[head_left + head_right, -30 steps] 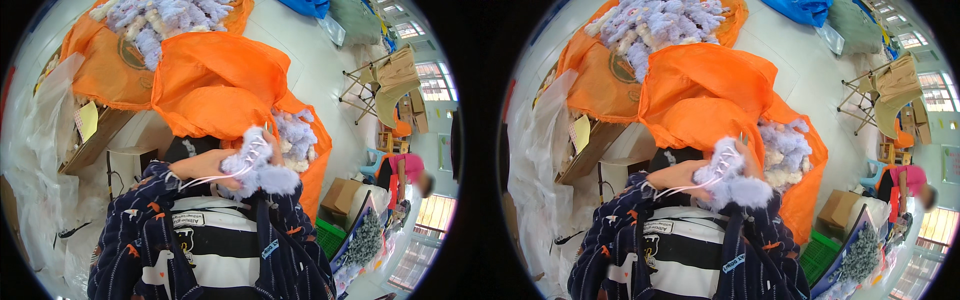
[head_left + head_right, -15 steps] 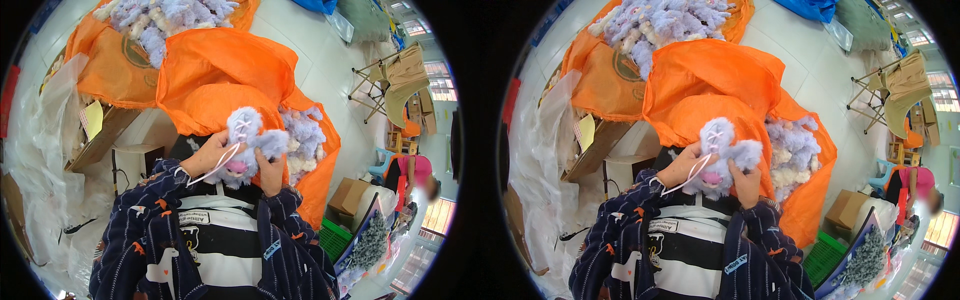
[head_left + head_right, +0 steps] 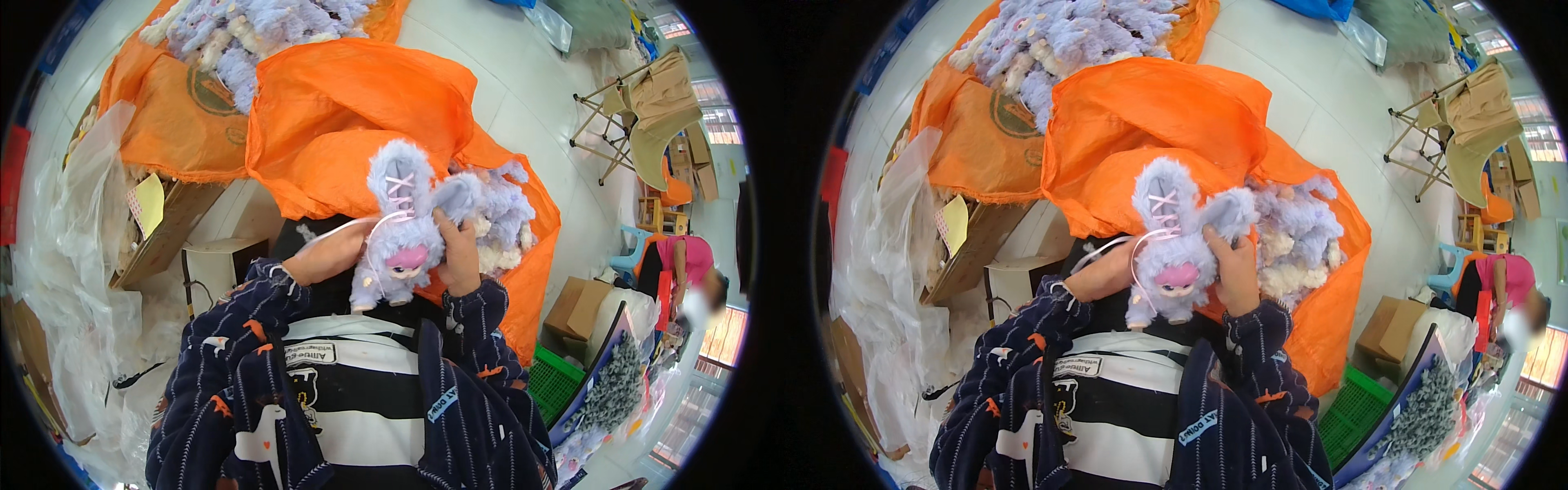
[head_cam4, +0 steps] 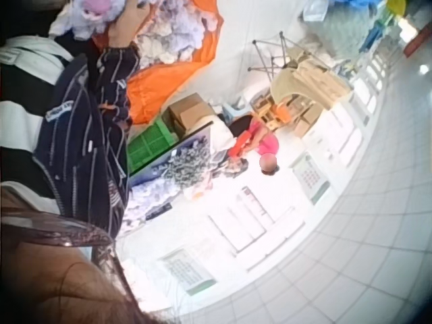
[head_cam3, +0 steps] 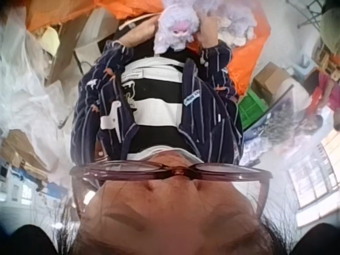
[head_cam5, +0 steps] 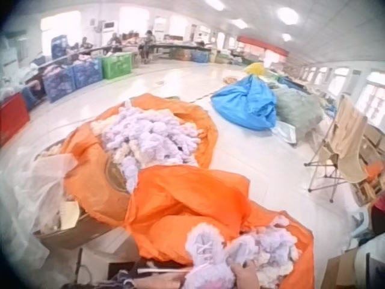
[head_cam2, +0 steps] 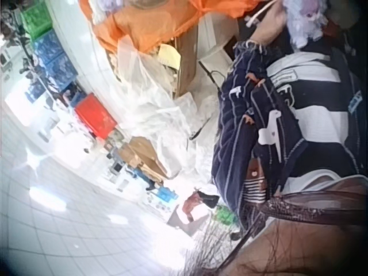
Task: The person repeatedly picks up small stuffed bunny toys from an orange sack, uses scissors to trim loose threads or fur around the face and ears, and returns the toys to the sack. The process is repeated for multiple units in a continuous loop.
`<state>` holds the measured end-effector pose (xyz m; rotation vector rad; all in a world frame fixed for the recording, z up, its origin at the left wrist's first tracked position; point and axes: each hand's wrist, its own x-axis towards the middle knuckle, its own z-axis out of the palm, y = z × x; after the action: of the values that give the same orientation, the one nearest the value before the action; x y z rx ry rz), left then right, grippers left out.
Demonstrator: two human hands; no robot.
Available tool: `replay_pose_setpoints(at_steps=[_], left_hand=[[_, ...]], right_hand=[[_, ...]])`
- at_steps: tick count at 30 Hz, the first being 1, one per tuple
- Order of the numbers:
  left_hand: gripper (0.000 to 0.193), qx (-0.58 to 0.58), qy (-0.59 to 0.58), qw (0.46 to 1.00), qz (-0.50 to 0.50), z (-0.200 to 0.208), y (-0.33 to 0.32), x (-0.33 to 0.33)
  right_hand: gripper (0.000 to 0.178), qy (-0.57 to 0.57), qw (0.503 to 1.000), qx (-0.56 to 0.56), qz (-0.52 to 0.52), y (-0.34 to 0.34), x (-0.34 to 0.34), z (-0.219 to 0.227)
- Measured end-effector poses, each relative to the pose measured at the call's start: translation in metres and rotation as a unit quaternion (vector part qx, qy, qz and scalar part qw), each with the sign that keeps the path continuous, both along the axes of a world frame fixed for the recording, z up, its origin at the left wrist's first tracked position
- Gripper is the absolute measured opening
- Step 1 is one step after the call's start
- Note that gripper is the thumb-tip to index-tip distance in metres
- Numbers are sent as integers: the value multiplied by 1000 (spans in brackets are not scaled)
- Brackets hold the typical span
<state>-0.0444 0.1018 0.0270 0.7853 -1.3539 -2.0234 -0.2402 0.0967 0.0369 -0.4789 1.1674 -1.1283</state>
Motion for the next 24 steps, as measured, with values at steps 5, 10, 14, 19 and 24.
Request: replay_pose_setpoints(at_steps=[5,10,14,19,24], left_hand=[[65,129,43,990,-41,-28,27,6],[41,233,51,969,60,-23,23,-14],[36,264,70,957,100,-26,15,-5],[33,226,72,964,117,-33,19,-14],[32,173,57,973,144,-35,21,-15]], right_hand=[[29,28,999,-41,-6,-14,-4,0],[31,260,957,-52,120,-5,-2,12],[31,392,876,-197,199,19,-14,14],[15,489,789,-306,210,28,-3,10],[18,152,984,-3,91,28,10,11]])
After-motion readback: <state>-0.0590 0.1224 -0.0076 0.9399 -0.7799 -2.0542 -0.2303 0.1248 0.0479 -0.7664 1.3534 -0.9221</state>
